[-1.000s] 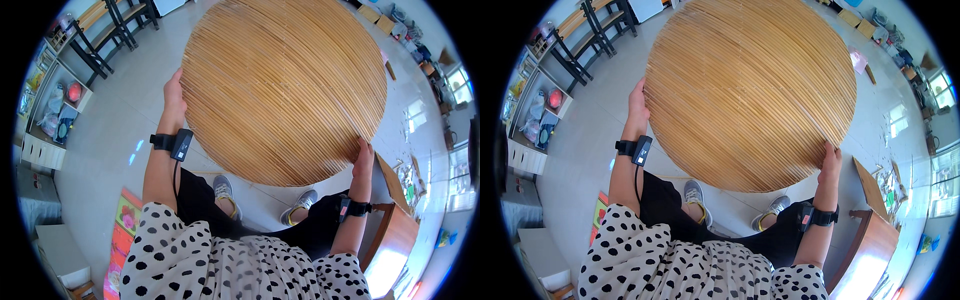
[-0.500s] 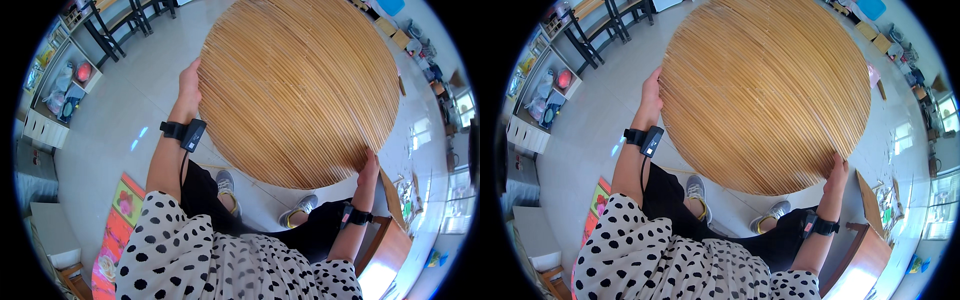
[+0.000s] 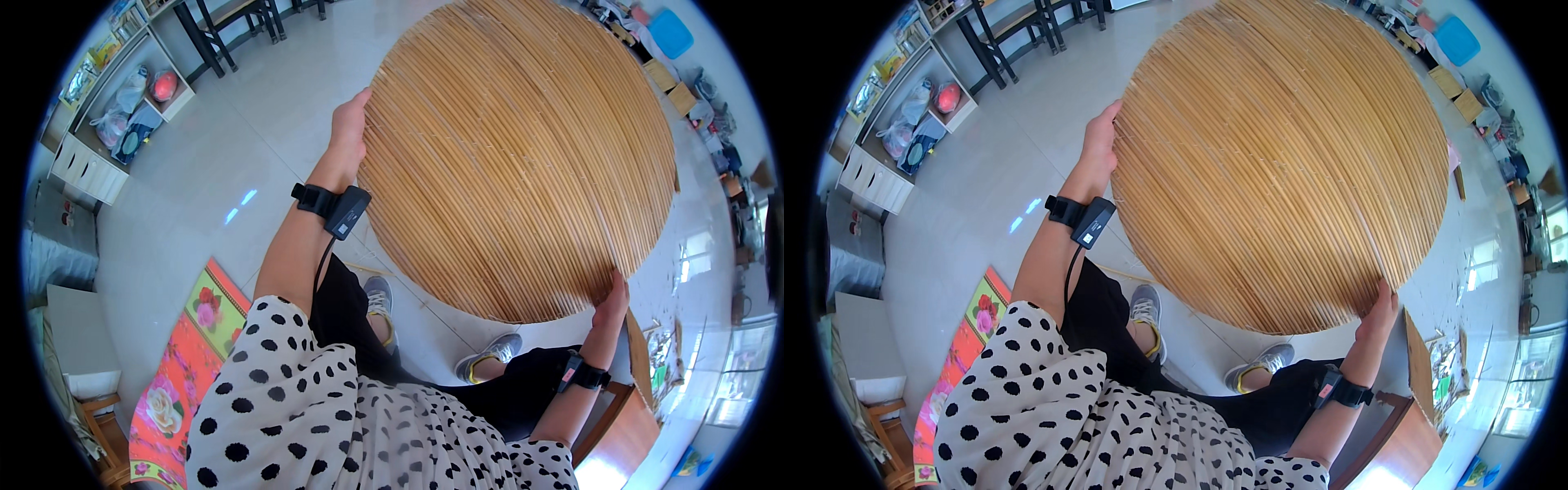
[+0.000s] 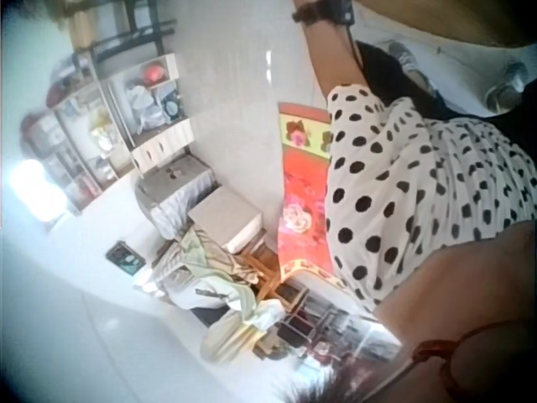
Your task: The person sews the edge of a woven bamboo disc by hand using a needle and thread, pulling the thread through the gaps to secure the border.
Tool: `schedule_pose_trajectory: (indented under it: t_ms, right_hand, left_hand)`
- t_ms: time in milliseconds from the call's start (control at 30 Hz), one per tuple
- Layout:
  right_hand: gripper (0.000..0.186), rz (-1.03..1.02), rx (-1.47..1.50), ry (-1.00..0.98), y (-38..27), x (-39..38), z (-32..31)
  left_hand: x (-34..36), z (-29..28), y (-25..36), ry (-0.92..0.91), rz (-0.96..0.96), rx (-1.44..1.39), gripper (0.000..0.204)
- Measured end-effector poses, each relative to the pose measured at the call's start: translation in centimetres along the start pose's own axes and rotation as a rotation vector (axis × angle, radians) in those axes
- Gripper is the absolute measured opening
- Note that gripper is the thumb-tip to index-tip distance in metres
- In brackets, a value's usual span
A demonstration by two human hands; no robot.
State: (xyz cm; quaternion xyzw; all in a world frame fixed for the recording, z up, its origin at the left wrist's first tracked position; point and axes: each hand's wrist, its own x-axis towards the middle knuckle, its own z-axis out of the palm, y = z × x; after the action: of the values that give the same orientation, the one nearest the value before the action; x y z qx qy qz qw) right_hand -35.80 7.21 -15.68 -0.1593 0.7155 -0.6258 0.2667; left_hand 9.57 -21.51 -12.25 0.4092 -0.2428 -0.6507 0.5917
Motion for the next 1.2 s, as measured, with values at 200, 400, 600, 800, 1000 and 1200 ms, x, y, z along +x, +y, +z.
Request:
schedule_pose_trajectory:
  t_ms: [200, 400, 600, 800, 1000, 1200]
  right_hand:
    - [0.054, 0.019, -0.005, 0.010, -1.1, -1.3, 0.8]
    - [0.057, 0.025, -0.007, 0.009, 0.1, 0.1, -0.2]
    - [0.059, 0.054, -0.014, -0.005, -0.3, -0.5, 0.1]
    - [0.058, 0.032, -0.009, -0.004, 0.0, -0.1, -0.2]
    - [0.051, 0.068, -0.042, 0.004, 0.2, 0.6, -0.4]
    - [0.043, 0.010, -0.001, 0.025, -0.4, -0.7, 0.5]
  left_hand:
    - [0.0, -0.2, -0.1, -0.026, -0.006, -0.024, 0.041]
    - [0.1, -0.1, 0.0, -0.023, -0.031, -0.032, 0.041]
    - [-0.3, -0.1, 0.1, -0.014, 0.000, -0.023, 0.041]
    - [-0.2, -0.1, -0.1, -0.005, 0.002, -0.024, 0.041]
    - [0.4, -0.4, -0.1, 0.005, -0.009, -0.009, 0.038]
    - [0.8, -0.5, -0.4, -0.017, -0.014, -0.020, 0.037]
